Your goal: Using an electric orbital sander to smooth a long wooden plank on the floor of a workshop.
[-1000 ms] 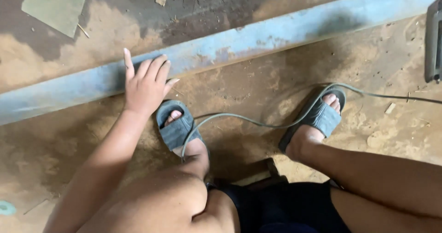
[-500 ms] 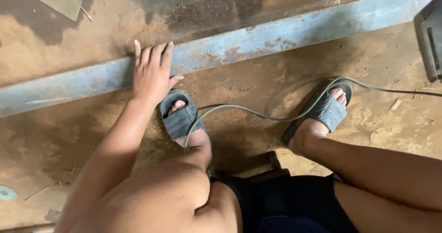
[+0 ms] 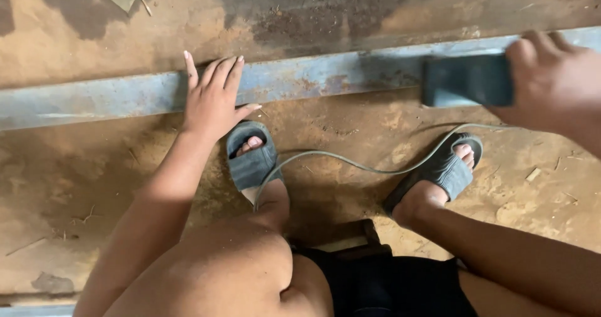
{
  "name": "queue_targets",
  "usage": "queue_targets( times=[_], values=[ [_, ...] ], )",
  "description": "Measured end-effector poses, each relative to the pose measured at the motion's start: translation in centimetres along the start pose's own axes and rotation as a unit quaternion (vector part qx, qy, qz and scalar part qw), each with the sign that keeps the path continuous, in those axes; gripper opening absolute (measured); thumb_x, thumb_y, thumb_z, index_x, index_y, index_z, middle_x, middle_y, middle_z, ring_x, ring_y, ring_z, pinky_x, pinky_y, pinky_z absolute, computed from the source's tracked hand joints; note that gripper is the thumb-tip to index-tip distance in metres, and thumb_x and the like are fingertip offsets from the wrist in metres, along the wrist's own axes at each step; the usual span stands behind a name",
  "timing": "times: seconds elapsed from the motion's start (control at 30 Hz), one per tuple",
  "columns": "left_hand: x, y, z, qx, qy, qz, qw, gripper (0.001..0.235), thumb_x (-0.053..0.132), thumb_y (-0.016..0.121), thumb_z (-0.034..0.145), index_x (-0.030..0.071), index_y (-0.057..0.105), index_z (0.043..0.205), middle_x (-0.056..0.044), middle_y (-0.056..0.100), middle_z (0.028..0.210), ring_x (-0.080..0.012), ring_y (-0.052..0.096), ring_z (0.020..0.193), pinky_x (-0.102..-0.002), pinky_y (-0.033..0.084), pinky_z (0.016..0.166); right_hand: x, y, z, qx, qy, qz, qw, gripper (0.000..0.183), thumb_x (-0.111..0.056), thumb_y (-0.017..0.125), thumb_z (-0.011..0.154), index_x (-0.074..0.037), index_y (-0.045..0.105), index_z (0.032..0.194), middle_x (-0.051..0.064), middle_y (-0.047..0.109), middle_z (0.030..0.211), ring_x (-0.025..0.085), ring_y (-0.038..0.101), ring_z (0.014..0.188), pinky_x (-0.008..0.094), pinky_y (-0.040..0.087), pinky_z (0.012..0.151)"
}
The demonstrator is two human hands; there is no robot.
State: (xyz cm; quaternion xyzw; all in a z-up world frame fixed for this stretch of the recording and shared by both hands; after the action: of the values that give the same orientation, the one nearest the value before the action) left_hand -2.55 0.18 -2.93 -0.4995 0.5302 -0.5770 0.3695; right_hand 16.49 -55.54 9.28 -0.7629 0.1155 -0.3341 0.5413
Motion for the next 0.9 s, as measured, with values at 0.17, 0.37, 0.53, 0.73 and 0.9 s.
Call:
queue_targets(
  times=[0.17, 0.37, 0.53, 0.73, 0.9],
  values=[
    [-0.2, 0.2, -0.6, -0.017, -0.014, 0.009, 1.000, 0.096, 0.060, 0.077, 0.087, 0.000, 0.051, 0.157, -0.017, 0.058, 0.153, -0.0331, 0.051, 0.142, -0.070, 0.005, 0.122, -9.5, -4.0, 7.6, 0.047, -0.055, 0.059, 0.996, 0.056, -0.061, 0.069, 0.094, -0.007, 0.061, 0.109, 0.009, 0.065, 0.112, 0.024, 0.072, 0.092, 0.036, 0.054, 0.052],
    [-0.5, 0.5, -0.2, -0.007, -0.008, -0.033, 0.999, 0.098, 0.057, 0.080, 0.086, -0.001, 0.048, 0.158, -0.018, 0.057, 0.152, -0.0355, 0.049, 0.141, -0.061, 0.009, 0.126, -13.5, -5.2, 12.4, 0.065, -0.015, 0.159, 0.985, 0.050, -0.050, 0.073, 0.095, -0.003, 0.057, 0.104, 0.013, 0.062, 0.103, 0.033, 0.066, 0.088, 0.044, 0.051, 0.046],
    [-0.4, 0.3, -0.1, 0.026, 0.001, -0.071, 0.997, 0.094, 0.047, 0.090, 0.081, -0.003, 0.052, 0.151, -0.019, 0.059, 0.145, -0.0367, 0.051, 0.136, -0.057, 0.025, 0.123, -14.4, -5.8, 13.0, 0.003, 0.063, 0.151, 0.987, 0.061, -0.047, 0.081, 0.083, -0.002, 0.054, 0.113, 0.015, 0.059, 0.106, 0.036, 0.065, 0.085, 0.046, 0.054, 0.050],
    [-0.3, 0.8, -0.2, 0.015, -0.019, -0.093, 0.995, 0.097, 0.046, 0.091, 0.084, -0.001, 0.044, 0.155, -0.020, 0.053, 0.148, -0.0375, 0.045, 0.138, -0.054, 0.033, 0.121, -13.8, -7.6, 13.9, -0.045, 0.162, 0.170, 0.971, 0.085, -0.041, 0.085, 0.085, -0.001, 0.043, 0.147, 0.025, 0.058, 0.123, 0.049, 0.066, 0.094, 0.057, 0.059, 0.057],
    [-0.2, 0.2, 0.0, 0.011, -0.026, -0.100, 0.995, 0.096, 0.043, 0.090, 0.083, -0.003, 0.046, 0.154, -0.020, 0.053, 0.148, -0.0383, 0.044, 0.139, -0.054, 0.030, 0.122, -14.7, -10.6, 14.3, -0.177, 0.151, 0.275, 0.933, 0.080, -0.049, 0.075, 0.094, 0.000, 0.037, 0.145, 0.030, 0.053, 0.123, 0.052, 0.065, 0.093, 0.061, 0.060, 0.065]
  ],
)
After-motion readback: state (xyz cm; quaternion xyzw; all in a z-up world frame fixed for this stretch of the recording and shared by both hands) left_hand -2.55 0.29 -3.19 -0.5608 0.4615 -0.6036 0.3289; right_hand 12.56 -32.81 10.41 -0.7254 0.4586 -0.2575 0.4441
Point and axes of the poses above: each hand's wrist, its own z-axis towards the middle knuckle, its own y-axis out of the palm, x = y × z, the point moved 1 cm from there along z, towards the middle knuckle
